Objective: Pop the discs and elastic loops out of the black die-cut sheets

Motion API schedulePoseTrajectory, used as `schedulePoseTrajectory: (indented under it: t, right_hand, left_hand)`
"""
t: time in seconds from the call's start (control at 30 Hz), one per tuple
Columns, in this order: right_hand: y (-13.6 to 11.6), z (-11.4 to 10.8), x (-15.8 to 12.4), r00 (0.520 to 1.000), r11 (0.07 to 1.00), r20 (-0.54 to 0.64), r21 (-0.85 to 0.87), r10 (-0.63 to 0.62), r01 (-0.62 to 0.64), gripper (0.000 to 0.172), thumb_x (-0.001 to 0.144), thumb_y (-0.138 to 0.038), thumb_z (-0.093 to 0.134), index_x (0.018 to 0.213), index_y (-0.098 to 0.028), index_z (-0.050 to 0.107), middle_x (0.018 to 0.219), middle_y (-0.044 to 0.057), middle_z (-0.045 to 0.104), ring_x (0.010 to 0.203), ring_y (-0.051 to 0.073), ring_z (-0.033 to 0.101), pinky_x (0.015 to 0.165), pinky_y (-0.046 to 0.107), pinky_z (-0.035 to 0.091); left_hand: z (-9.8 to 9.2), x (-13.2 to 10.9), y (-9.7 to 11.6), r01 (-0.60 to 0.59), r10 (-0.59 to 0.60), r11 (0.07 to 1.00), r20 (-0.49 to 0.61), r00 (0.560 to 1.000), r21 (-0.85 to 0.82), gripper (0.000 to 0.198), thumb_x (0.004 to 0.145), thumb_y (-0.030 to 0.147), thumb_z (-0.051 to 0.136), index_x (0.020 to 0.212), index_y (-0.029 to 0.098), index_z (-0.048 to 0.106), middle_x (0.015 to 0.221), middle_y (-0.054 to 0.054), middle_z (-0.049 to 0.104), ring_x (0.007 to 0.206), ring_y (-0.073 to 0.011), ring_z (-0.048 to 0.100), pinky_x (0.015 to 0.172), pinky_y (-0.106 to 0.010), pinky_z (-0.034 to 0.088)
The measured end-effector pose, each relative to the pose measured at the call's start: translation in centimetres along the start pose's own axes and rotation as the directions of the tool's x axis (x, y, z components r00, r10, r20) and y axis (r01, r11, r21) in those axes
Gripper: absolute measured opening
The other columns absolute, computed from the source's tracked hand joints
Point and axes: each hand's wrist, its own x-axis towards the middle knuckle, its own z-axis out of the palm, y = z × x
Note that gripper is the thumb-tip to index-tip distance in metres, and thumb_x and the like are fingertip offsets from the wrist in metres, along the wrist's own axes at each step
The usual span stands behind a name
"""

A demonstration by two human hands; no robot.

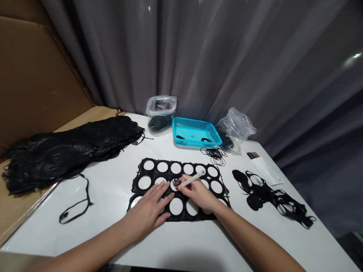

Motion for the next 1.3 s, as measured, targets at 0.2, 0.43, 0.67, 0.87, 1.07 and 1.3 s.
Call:
schedulePoseTrajectory:
  t: [0.2,0.43,0.67,0.87,1.07,1.3]
  right_hand:
    - [0.1,0.4,-0.2,0.994,0.968,0.004,-0.225,-0.114,0.112,0.022,0.093,-0.019,0.053,0.073,-0.020,0.043,0.080,-0.001,0.051,0.076,0.015,0.049,0.071,0.027,0.039]
    - [0.4,1.2,-0.6,0.970,0.906,0.007,-0.355,-0.242,0.229,0.023,0.095,-0.013,0.051,0.075,-0.020,0.041,0.080,0.000,0.051,0.076,0.016,0.047,0.069,0.028,0.037]
    - [1.3,0.7,0.2,0.922,0.722,0.062,-0.603,-0.382,0.339,0.013,0.093,-0.009,0.044,0.092,-0.019,0.051,0.100,0.010,0.059,0.091,0.023,0.049,0.080,0.034,0.041]
    - [2.3,-6.4,5.5,0.808,0.870,-0.511,-0.494,-0.293,0.004,0.019,0.088,-0.022,0.045,0.071,-0.023,0.037,0.072,0.002,0.049,0.068,0.019,0.044,0.070,0.032,0.036]
    - [3.2,-7.9,5.8,0.780,0.948,-0.607,-0.314,-0.152,-0.059,0.018,0.083,-0.030,0.055,0.071,-0.022,0.044,0.068,0.000,0.052,0.061,0.017,0.047,0.064,0.029,0.038]
    - [2.9,-8.7,5.5,0.828,0.984,-0.536,0.148,0.168,-0.104,0.023,0.080,-0.032,0.063,0.075,-0.022,0.043,0.079,0.005,0.065,0.067,0.019,0.066,0.045,0.023,0.043]
  left_hand:
    - [0.3,0.0,0.0,0.007,-0.008,0.999,0.040,0.999,0.032,0.059,0.091,0.030,0.065,0.147,0.020,0.047,0.158,-0.015,0.033,0.146,-0.0317,0.033,0.115,-0.050,0.038]
    - [0.4,-0.1,-0.1,0.005,-0.006,1.000,0.041,0.999,0.025,0.060,0.091,0.029,0.064,0.147,0.021,0.046,0.159,-0.016,0.032,0.146,-0.0318,0.033,0.114,-0.050,0.038]
    - [0.8,-0.2,-0.1,-0.005,0.005,1.000,0.029,1.000,0.023,0.058,0.088,0.025,0.065,0.144,0.020,0.049,0.160,-0.016,0.029,0.147,-0.0339,0.030,0.115,-0.052,0.035]
    - [0.4,-0.2,-0.1,-0.012,0.012,1.000,0.026,1.000,0.011,0.057,0.089,0.024,0.064,0.144,0.021,0.049,0.161,-0.015,0.028,0.147,-0.0358,0.029,0.114,-0.053,0.038]
    - [0.7,-0.4,-0.3,-0.006,0.006,1.000,0.019,1.000,0.014,0.057,0.090,0.024,0.064,0.145,0.022,0.049,0.161,-0.014,0.027,0.147,-0.0356,0.028,0.114,-0.053,0.037]
    - [-0.4,-0.1,-0.3,-0.026,0.026,1.000,0.032,0.999,0.003,0.056,0.093,0.028,0.062,0.146,0.022,0.048,0.160,-0.014,0.030,0.146,-0.0343,0.031,0.113,-0.053,0.039]
